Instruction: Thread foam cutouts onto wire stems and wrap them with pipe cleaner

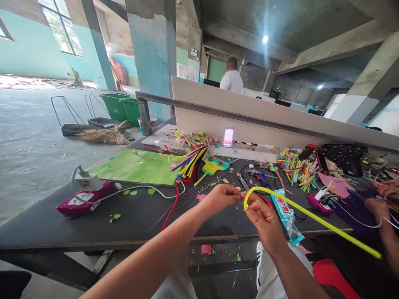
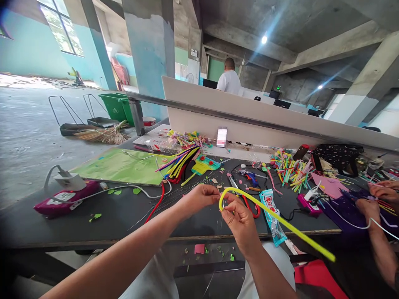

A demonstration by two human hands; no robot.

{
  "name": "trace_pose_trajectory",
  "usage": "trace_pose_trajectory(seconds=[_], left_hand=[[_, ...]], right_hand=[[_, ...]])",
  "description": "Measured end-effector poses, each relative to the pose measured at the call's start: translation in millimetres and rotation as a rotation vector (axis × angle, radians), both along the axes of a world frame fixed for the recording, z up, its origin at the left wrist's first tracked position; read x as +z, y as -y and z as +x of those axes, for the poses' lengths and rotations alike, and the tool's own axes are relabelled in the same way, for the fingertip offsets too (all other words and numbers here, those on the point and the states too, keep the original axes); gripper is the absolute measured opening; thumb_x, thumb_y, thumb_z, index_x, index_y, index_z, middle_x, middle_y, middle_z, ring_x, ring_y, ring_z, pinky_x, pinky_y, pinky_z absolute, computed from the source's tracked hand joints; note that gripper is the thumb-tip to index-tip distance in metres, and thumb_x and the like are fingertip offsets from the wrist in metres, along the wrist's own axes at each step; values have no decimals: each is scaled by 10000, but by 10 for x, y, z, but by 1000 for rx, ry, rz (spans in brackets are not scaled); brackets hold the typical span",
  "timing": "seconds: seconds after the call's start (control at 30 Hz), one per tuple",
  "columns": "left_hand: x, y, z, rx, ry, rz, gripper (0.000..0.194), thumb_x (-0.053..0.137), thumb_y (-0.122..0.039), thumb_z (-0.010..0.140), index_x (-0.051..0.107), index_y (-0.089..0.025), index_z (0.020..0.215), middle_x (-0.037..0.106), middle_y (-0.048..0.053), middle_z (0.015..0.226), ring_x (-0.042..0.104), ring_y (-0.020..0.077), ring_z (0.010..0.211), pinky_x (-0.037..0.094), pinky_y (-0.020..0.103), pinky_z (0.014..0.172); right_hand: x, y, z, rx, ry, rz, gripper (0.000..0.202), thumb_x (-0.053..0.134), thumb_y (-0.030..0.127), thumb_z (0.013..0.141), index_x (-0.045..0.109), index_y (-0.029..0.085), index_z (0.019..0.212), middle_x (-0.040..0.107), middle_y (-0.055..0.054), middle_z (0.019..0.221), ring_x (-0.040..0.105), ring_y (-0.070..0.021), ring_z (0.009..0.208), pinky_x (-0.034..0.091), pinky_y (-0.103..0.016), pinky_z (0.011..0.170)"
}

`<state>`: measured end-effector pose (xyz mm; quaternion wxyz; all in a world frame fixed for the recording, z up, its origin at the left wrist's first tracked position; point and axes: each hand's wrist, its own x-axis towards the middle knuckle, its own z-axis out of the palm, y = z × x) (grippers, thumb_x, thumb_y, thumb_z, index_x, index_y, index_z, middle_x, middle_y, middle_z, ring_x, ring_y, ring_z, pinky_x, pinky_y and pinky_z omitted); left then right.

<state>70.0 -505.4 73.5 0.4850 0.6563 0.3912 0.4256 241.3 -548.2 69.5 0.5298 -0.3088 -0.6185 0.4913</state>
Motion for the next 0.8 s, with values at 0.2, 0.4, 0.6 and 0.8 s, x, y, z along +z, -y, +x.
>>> trace_pose_trajectory(seconds=[0.2, 0.4, 0.6, 0.8], left_hand=[[-1, -34, -45, 65, 70, -27, 257, 645, -369, 691, 622, -113, 699, 560, -7, 604, 451, 88, 554, 337, 211, 528], [11, -109, -42, 107, 109, 9, 260, 663, -363, 693, 638, -105, 720, 570, 4, 631, 480, 95, 585, 372, 222, 559], [45, -141, 22, -54, 189, -90, 256, 673, -340, 699, 612, -110, 796, 596, 2, 632, 528, 91, 547, 416, 223, 554], [180, -76, -91, -254, 295, -271, 302, 707, -361, 679, 561, -121, 793, 618, 17, 657, 579, 103, 513, 448, 226, 524]], right_hand=[[-51, -89, 15, 7, -34, -6, 115, 682, 315, 746, 633, 226, 693, 584, -39, 1173, 494, -227, 1136, 350, -378, 981], [-157, -174, 6, -13, -77, -108, 128, 716, 347, 700, 689, 223, 689, 567, -41, 1214, 500, -225, 1110, 387, -341, 927], [-256, -241, 79, -16, -245, -219, 148, 717, 375, 697, 717, 267, 798, 686, -30, 886, 580, -204, 921, 394, -379, 912], [-262, -243, 160, 13, -280, -276, 121, 725, 364, 687, 702, 268, 758, 654, -12, 831, 582, -183, 811, 446, -355, 811]])
